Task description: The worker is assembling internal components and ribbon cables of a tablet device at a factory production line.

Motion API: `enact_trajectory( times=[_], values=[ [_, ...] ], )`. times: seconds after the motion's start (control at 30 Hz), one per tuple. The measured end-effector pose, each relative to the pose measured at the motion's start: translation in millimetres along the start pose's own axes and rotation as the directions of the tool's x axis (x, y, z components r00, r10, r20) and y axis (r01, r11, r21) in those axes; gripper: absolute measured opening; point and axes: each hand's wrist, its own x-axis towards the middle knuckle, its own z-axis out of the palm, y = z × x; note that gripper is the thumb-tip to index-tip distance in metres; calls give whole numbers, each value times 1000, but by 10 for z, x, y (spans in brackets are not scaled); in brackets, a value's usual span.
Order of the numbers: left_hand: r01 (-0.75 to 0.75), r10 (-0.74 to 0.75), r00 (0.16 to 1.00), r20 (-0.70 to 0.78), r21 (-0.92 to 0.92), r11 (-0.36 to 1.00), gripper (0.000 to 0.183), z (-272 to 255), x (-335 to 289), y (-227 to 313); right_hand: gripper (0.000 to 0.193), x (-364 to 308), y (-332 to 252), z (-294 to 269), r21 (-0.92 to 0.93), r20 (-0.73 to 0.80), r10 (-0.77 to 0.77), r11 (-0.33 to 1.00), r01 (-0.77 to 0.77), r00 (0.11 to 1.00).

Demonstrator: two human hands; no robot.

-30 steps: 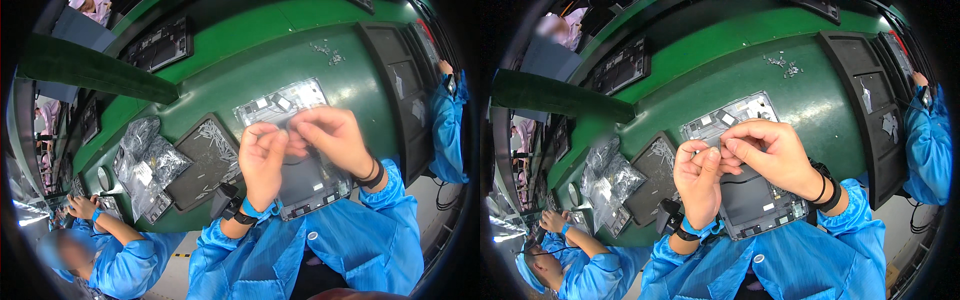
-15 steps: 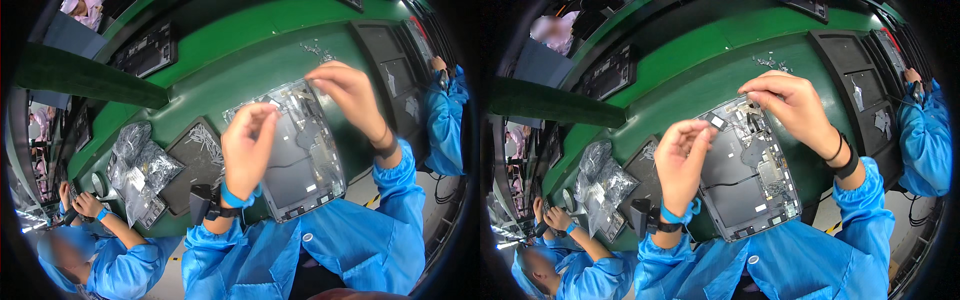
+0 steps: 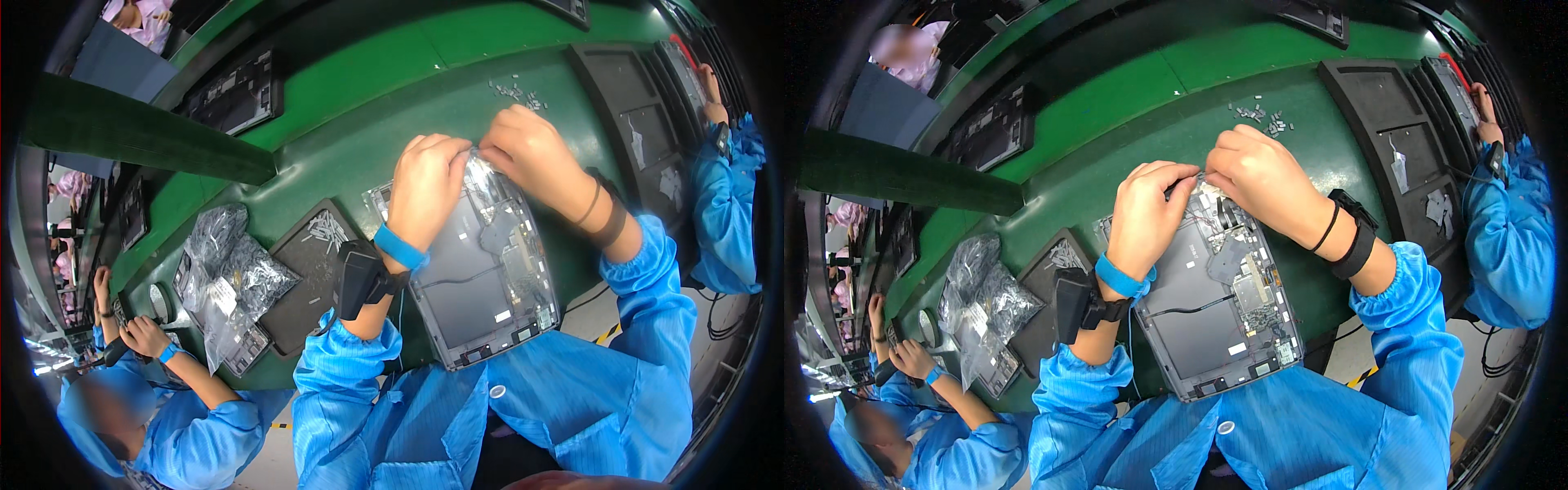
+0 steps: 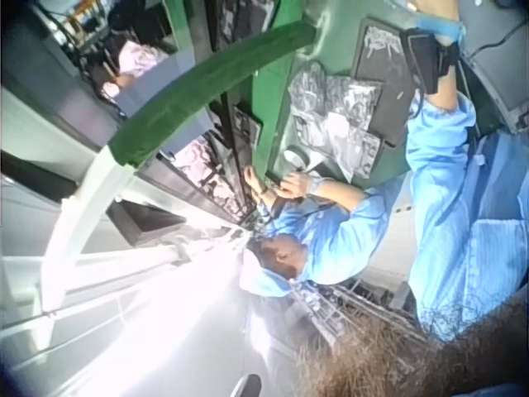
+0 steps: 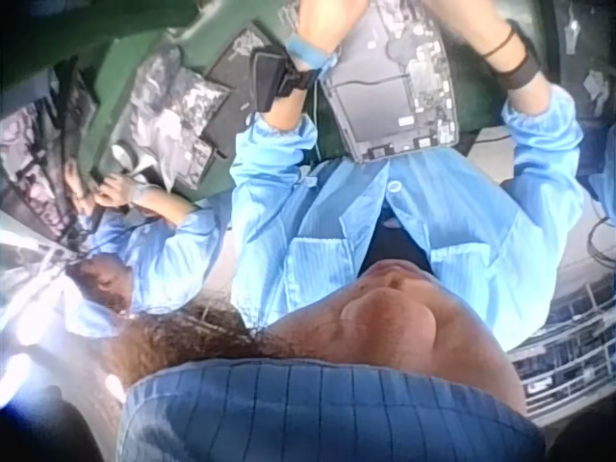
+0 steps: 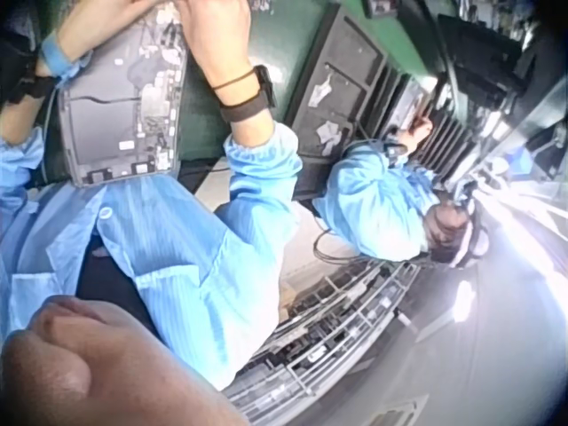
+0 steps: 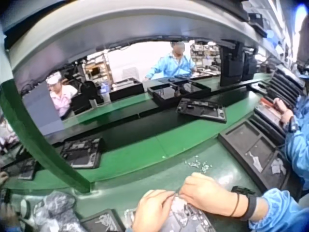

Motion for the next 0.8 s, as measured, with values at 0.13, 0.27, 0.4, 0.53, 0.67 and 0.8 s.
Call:
enact_trajectory(
  times=[0.13,0.27,0.4,0.53,0.67,0.8],
  values=[
    [-81,82,997,-8,57,995,11,25,17,-20,11,59,22,9,56,41,92,994,-94,995],
    [-107,110,994,-20,87,990,9,48,15,-30,9,66,161,14,219,145,132,962,-162,981],
    [-142,146,989,-17,133,981,8,38,15,-42,8,172,257,-63,255,252,-3,965,-64,968],
    [-168,172,985,-3,199,966,9,21,-62,-108,8,276,191,-31,175,289,-119,982,70,950],
    [-255,261,965,30,346,903,5,286,-53,-95,10,192,142,-190,126,266,-110,989,79,958],
    [-286,338,941,-13,507,813,7,386,-73,-73,11,96,365,4,178,273,-96,983,48,957]
  ],
)
